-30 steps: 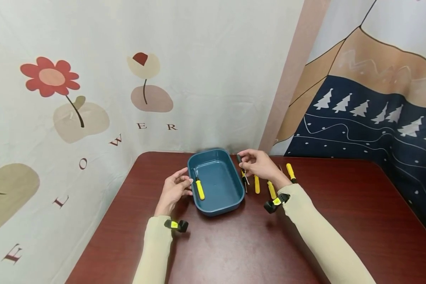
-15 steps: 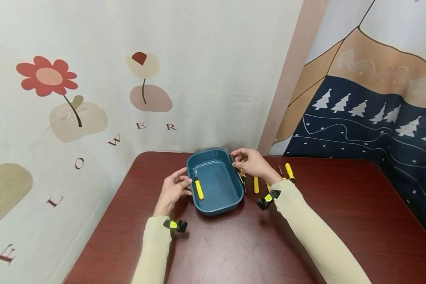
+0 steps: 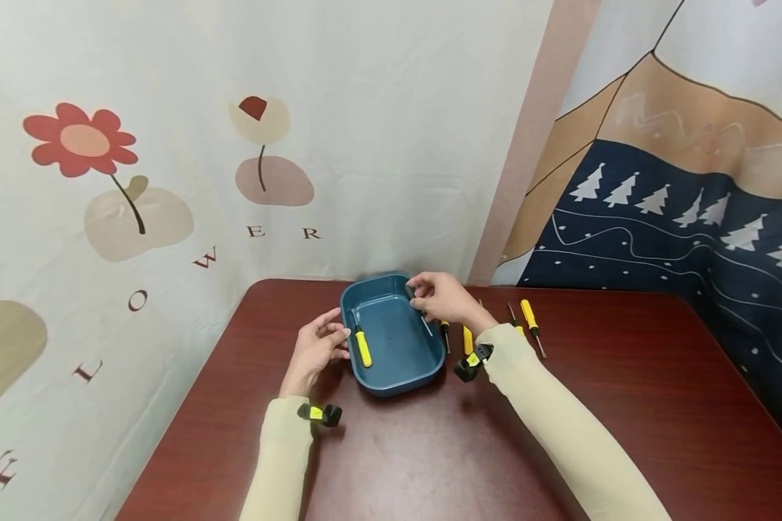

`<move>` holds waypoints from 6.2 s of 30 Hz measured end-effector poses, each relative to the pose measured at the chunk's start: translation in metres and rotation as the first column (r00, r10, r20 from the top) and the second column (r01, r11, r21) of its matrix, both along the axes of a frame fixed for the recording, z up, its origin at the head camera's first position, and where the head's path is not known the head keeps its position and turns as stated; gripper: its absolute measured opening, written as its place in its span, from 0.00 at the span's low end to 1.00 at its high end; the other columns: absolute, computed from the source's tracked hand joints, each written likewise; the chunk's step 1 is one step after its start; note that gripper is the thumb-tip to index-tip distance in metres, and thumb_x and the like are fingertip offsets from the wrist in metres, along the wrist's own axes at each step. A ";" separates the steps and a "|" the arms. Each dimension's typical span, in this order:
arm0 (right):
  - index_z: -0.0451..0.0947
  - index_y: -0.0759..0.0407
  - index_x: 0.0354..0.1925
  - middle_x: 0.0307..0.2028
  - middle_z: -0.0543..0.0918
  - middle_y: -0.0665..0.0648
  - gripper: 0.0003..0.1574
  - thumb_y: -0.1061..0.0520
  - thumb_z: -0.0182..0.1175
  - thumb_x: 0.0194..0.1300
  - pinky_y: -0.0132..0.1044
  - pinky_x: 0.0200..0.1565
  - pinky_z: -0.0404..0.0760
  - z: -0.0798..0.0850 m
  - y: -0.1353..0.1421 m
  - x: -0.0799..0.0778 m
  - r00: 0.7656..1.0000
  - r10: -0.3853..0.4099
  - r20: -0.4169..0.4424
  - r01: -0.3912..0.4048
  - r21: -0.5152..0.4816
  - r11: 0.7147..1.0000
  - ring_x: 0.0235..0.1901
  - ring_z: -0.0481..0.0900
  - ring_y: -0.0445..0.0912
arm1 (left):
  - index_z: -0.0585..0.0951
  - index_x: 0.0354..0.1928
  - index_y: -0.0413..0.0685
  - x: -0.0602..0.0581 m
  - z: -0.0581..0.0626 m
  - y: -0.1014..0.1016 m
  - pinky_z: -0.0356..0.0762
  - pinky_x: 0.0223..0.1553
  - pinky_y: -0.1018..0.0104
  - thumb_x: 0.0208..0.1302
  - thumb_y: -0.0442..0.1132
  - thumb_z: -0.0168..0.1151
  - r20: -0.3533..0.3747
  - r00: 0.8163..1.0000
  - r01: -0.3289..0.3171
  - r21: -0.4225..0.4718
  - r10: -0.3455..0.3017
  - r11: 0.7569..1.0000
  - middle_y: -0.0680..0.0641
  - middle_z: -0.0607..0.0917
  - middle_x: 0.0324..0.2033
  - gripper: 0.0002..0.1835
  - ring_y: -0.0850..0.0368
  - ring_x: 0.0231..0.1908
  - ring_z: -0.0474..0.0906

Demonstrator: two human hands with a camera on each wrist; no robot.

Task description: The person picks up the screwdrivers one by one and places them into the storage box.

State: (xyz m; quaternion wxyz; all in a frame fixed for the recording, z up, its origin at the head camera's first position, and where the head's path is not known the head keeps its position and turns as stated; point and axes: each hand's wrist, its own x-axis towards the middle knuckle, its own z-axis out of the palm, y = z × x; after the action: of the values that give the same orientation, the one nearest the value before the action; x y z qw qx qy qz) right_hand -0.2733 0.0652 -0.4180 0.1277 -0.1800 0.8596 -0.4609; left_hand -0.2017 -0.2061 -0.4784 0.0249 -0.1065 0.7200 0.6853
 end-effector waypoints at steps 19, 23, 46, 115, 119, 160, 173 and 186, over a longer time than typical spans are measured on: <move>0.78 0.59 0.61 0.42 0.81 0.59 0.22 0.60 0.63 0.70 0.44 0.37 0.90 -0.007 -0.037 -0.008 0.999 0.046 -0.001 -0.046 0.129 0.991 0.26 0.85 0.46 | 0.69 0.74 0.46 -0.001 0.001 0.000 0.87 0.29 0.67 0.70 0.29 0.63 0.012 1.000 0.000 0.007 0.000 1.000 0.47 0.79 0.40 0.32 0.58 0.30 0.79; 0.78 0.59 0.60 0.42 0.82 0.59 0.22 0.60 0.64 0.70 0.42 0.35 0.90 -0.009 -0.044 -0.009 0.999 0.039 0.007 -0.039 0.146 0.989 0.25 0.85 0.45 | 0.70 0.74 0.46 0.000 0.002 0.000 0.87 0.29 0.68 0.69 0.29 0.64 0.013 1.000 0.003 0.010 -0.003 1.000 0.47 0.79 0.40 0.32 0.58 0.30 0.79; 0.78 0.62 0.60 0.42 0.81 0.60 0.21 0.61 0.63 0.71 0.44 0.38 0.91 -0.019 -0.074 -0.019 0.996 0.054 0.070 -0.063 0.138 0.988 0.26 0.85 0.46 | 0.70 0.74 0.48 0.002 0.003 -0.001 0.88 0.31 0.66 0.70 0.30 0.63 0.033 0.999 -0.005 -0.012 0.006 1.000 0.47 0.79 0.41 0.32 0.57 0.31 0.80; 0.79 0.66 0.60 0.49 0.84 0.63 0.21 0.61 0.64 0.71 0.36 0.31 0.90 -0.043 -0.130 -0.038 0.966 -0.105 0.236 0.044 0.250 0.967 0.28 0.89 0.47 | 0.71 0.73 0.51 -0.002 0.001 0.002 0.88 0.31 0.65 0.71 0.32 0.63 0.030 1.000 0.008 -0.001 -0.008 1.000 0.47 0.78 0.41 0.30 0.56 0.29 0.81; 0.79 0.66 0.59 0.47 0.84 0.63 0.20 0.61 0.64 0.71 0.37 0.31 0.90 -0.042 -0.128 -0.037 0.967 -0.099 0.234 0.041 0.240 0.970 0.28 0.89 0.47 | 0.70 0.74 0.50 -0.002 0.001 0.002 0.88 0.31 0.66 0.72 0.31 0.62 0.026 1.000 0.014 -0.004 -0.014 1.000 0.47 0.78 0.41 0.30 0.56 0.29 0.80; 0.73 0.50 0.70 0.59 0.82 0.55 0.35 0.43 0.66 0.69 0.45 0.54 0.85 -0.014 -0.103 -0.020 0.973 0.217 -0.077 -0.159 0.461 0.873 0.49 0.81 0.46 | 0.69 0.74 0.49 -0.005 -0.001 -0.001 0.87 0.28 0.67 0.71 0.30 0.62 0.032 0.999 0.012 0.021 -0.013 1.000 0.48 0.79 0.40 0.31 0.58 0.29 0.81; 0.72 0.40 0.71 0.75 0.67 0.56 0.38 0.38 0.67 0.66 0.55 0.69 0.75 -0.001 -0.086 -0.011 0.928 0.340 -0.149 -0.207 0.553 0.807 0.75 0.63 0.54 | 0.69 0.75 0.48 -0.005 -0.001 -0.001 0.87 0.29 0.67 0.71 0.29 0.62 0.026 1.000 0.010 0.023 -0.010 1.000 0.49 0.79 0.39 0.32 0.59 0.28 0.81; 0.70 0.37 0.73 0.77 0.64 0.53 0.42 0.37 0.69 0.63 0.54 0.70 0.74 0.004 -0.069 0.001 0.898 0.390 -0.204 -0.213 0.573 0.791 0.75 0.61 0.53 | 0.70 0.74 0.50 -0.003 0.002 0.000 0.88 0.32 0.66 0.71 0.32 0.63 0.039 0.999 0.011 -0.022 -0.010 1.000 0.47 0.78 0.41 0.31 0.56 0.31 0.81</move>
State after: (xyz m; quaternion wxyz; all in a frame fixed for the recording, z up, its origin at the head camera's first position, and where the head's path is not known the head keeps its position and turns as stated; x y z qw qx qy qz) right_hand -0.2725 -0.0041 -0.4139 0.1081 -0.3438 0.9221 -0.1405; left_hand -0.2045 -0.2065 -0.4768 0.0415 -0.1162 0.7273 0.6751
